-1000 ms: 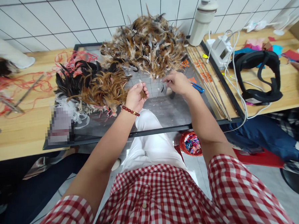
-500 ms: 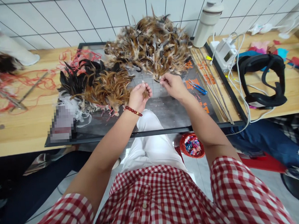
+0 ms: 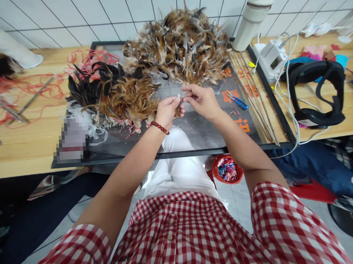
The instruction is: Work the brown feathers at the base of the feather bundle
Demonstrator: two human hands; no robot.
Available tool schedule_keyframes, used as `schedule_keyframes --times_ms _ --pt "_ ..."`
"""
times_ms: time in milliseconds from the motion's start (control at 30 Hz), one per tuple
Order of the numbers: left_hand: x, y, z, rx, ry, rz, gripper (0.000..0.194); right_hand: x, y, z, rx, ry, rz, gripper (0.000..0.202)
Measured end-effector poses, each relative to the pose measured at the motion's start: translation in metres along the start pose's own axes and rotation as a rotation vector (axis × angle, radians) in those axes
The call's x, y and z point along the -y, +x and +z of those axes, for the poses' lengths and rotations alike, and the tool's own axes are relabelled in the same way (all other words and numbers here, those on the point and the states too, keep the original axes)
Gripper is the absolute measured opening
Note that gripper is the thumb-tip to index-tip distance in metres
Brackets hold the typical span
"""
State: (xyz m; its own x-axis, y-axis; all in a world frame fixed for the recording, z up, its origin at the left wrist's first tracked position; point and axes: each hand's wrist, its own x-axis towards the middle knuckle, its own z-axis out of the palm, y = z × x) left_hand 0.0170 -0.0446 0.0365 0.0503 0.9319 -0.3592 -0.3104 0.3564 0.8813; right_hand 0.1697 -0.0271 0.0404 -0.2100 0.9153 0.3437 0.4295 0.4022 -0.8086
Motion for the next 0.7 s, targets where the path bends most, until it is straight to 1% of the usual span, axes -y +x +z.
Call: schedule_keyframes --times_ms 100,200,333,433,500,567,633,700 --pt "0.001 0.001 0.0 0.019 0.049 0.003 0.03 0.001 -0.001 0.001 -0.006 -0.006 0.019 0.021" --pt "0.002 0.003 -0.001 0.019 0.096 0.045 0.029 -0.002 0.0 0.002 -0.014 0.011 0.027 0.022" --pt "0.004 0.004 0.0 0.016 0.104 0.088 0.029 -0.007 0.005 0.001 -0.051 0.097 0.061 0.02" --pt "0.004 0.004 0.0 0.031 0.111 0.115 0.029 -0.008 0.008 0.0 0.0 0.18 0.112 0.028" --pt "0.004 0.002 0.001 0.052 0.107 0.11 0.029 -0.008 0.009 0.001 0.041 0.218 0.132 0.035" --pt "0.004 0.001 0.002 0.075 0.099 0.092 0.03 -0.009 0.009 0.003 0.048 0.233 0.141 0.039" --pt "0.004 0.0 0.001 0.093 0.1 0.075 0.032 -0.011 0.01 0.004 -0.002 0.23 0.152 0.042" --pt "0.005 0.002 0.0 0.081 0.1 0.071 0.033 -0.013 0.011 0.003 -0.07 0.221 0.155 0.043"
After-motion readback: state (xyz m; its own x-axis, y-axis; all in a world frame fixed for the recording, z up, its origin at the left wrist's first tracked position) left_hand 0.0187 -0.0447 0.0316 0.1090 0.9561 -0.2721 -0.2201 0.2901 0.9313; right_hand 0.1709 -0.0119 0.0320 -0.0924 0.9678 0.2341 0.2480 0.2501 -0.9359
